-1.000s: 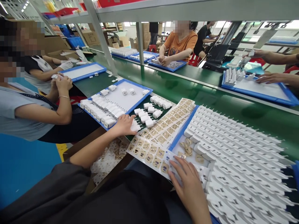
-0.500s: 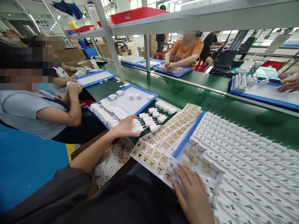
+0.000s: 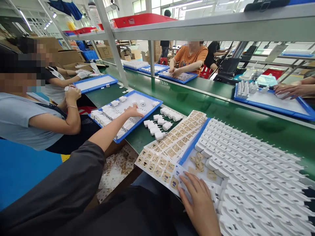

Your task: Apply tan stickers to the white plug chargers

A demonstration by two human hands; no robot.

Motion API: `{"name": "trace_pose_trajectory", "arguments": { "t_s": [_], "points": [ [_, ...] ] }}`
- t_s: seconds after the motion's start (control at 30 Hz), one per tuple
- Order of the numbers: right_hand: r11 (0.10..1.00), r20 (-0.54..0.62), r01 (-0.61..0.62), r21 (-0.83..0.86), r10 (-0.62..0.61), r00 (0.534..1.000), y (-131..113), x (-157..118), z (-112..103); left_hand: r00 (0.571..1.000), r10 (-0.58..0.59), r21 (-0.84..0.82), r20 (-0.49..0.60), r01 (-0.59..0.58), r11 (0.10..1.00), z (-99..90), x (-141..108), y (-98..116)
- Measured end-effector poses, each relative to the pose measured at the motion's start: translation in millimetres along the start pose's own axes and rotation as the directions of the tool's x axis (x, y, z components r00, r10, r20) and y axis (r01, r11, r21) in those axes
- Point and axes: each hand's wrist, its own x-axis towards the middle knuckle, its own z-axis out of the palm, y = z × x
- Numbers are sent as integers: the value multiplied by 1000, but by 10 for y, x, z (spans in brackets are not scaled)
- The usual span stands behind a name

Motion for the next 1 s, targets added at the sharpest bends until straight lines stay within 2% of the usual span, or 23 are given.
{"name": "trace_pose_trajectory", "arguments": {
  "t_s": [0.17,0.33,0.5,0.6,0.77,0.83,0.93,1.0],
  "points": [
    [999,27,-24,23,23,999,-3,-13,7,996,-14,20,89,12,1000,20,86,-147],
    [998,30,-42,52,41,999,-6,-24,9,994,24,30,106,-28,999,44,61,-219],
    [998,42,-44,46,42,998,-11,-32,11,994,109,16,18,-110,994,48,-66,-174],
    [998,36,-42,41,41,999,-24,-24,3,965,259,13,-48,-259,966,83,-227,-5],
    [999,9,-37,9,37,999,-52,-9,-21,837,546,9,-23,-546,838,281,-706,328],
    [999,-6,-37,-11,37,999,-63,0,-34,772,633,-16,-58,-635,773,405,-956,402],
    [999,-26,-37,-33,36,999,-91,19,-56,605,777,-129,-173,-796,591,621,-1346,449],
    [998,-38,-44,-44,42,998,-118,35,-72,517,838,-213,-174,-851,480,772,-1577,462]
  ]
}}
